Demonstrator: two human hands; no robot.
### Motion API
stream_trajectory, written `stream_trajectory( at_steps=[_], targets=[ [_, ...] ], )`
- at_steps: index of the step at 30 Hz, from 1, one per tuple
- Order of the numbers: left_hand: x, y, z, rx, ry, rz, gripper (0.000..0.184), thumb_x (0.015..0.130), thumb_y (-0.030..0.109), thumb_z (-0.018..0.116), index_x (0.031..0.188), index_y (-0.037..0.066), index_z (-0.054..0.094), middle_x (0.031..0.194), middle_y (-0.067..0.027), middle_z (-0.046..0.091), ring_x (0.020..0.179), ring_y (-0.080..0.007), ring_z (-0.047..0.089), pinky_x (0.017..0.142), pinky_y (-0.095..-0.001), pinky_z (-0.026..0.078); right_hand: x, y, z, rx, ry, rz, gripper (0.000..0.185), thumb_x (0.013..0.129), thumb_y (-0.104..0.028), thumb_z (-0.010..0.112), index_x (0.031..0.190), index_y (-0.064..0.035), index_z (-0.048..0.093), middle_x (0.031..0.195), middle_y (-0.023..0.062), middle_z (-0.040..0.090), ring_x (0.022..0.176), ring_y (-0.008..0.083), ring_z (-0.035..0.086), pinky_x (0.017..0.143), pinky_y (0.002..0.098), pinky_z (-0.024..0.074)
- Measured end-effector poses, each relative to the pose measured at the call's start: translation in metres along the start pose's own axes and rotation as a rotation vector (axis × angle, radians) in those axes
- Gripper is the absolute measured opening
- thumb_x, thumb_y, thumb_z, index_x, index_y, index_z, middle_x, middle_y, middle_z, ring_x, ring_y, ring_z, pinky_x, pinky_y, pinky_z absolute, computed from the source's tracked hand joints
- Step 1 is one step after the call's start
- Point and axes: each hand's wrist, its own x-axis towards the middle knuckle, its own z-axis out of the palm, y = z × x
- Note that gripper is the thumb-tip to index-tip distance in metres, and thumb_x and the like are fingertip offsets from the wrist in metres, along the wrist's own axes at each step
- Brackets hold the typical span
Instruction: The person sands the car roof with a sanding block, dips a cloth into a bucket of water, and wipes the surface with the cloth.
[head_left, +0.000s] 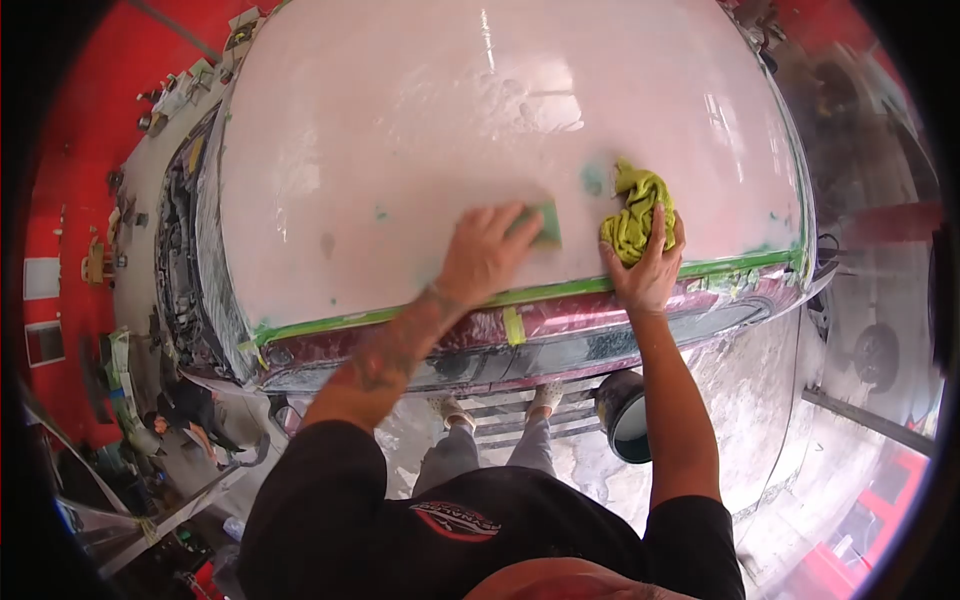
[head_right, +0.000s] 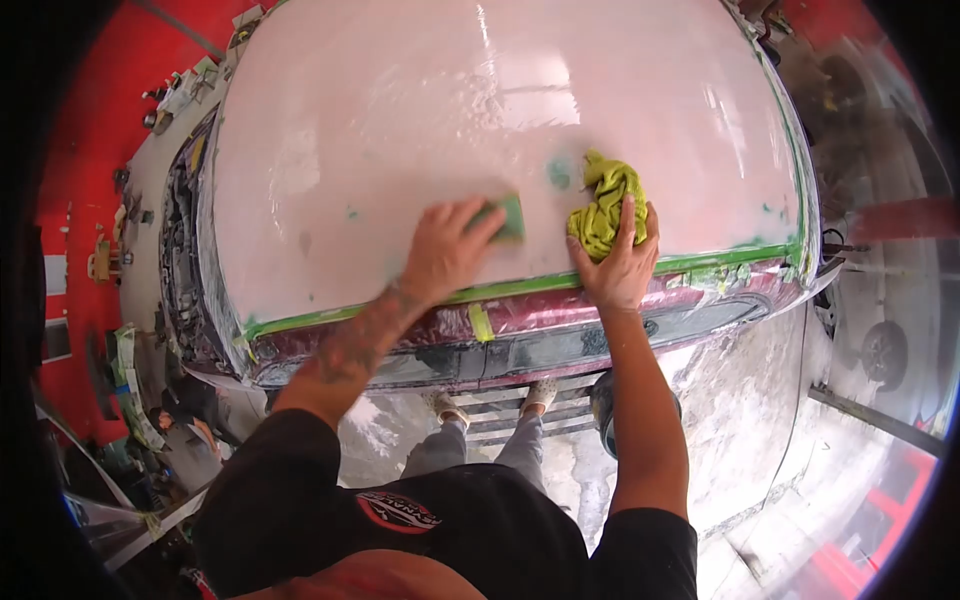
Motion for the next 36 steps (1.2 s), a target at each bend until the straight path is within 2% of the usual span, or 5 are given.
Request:
stream_trajectory(
  at_steps=[6,14,24,30,36],
  targets=[
    [0.137,-0.197,-0.016,0.406,0.203,-0.399,0.023,0.089,0.017,0.063,0.11,0.008,0.066,0.106,-0.012,0.068,0.094,-0.0355,0.063,0.083,-0.0461,0.051,0.002,0.0,0.0,0.013,-0.018,0.01,0.099,0.073,-0.045,0.081,0.154,-0.0172,0.03,0.145,0.0276,0.035,0.128,0.0462,0.041,0.105,0.0557,0.0358],
    [0.149,0.001,0.082,-0.079,0.157,0.108,0.033,0.08,0.01,0.064,0.113,0.012,0.065,0.117,-0.0079,0.063,0.104,-0.0287,0.06,0.09,-0.0453,0.047,0.002,0.001,-0.001,0.016,-0.012,-0.009,0.099,0.073,-0.043,0.081,0.153,-0.0158,0.03,0.144,0.0299,0.034,0.128,0.0464,0.042,0.103,0.0552,0.0364],
    [0.169,-0.232,-0.006,0.564,0.164,-0.653,0.029,0.094,0.025,0.058,0.119,0.01,0.064,0.107,-0.0127,0.068,0.099,-0.0352,0.065,0.084,-0.0483,0.052,0.005,-0.002,-0.002,0.004,-0.014,0.018,0.1,0.072,-0.042,0.082,0.153,-0.016,0.03,0.143,0.0305,0.035,0.128,0.046,0.042,0.102,0.0553,0.037],
    [0.232,-0.008,0.137,0.042,0.121,0.137,0.033,0.08,0.022,0.071,0.11,0.011,0.061,0.117,-0.0052,0.059,0.106,-0.0272,0.057,0.09,-0.0433,0.046,0.008,0.0,-0.001,0.019,-0.016,-0.02,0.102,0.07,-0.037,0.085,0.153,-0.0145,0.029,0.142,0.0317,0.036,0.128,0.0474,0.041,0.102,0.0564,0.0367],
    [0.295,-0.173,0.102,0.05,0.241,-0.069,0.016,0.084,0.02,0.065,0.096,0.01,0.065,0.096,-0.0118,0.068,0.092,-0.0348,0.064,0.08,-0.049,0.051,0.005,-0.002,0.0,0.019,-0.037,0.0,0.104,0.069,-0.034,0.085,0.153,-0.012,0.028,0.143,0.0312,0.036,0.129,0.0473,0.04,0.102,0.058,0.0363]
  ],
)
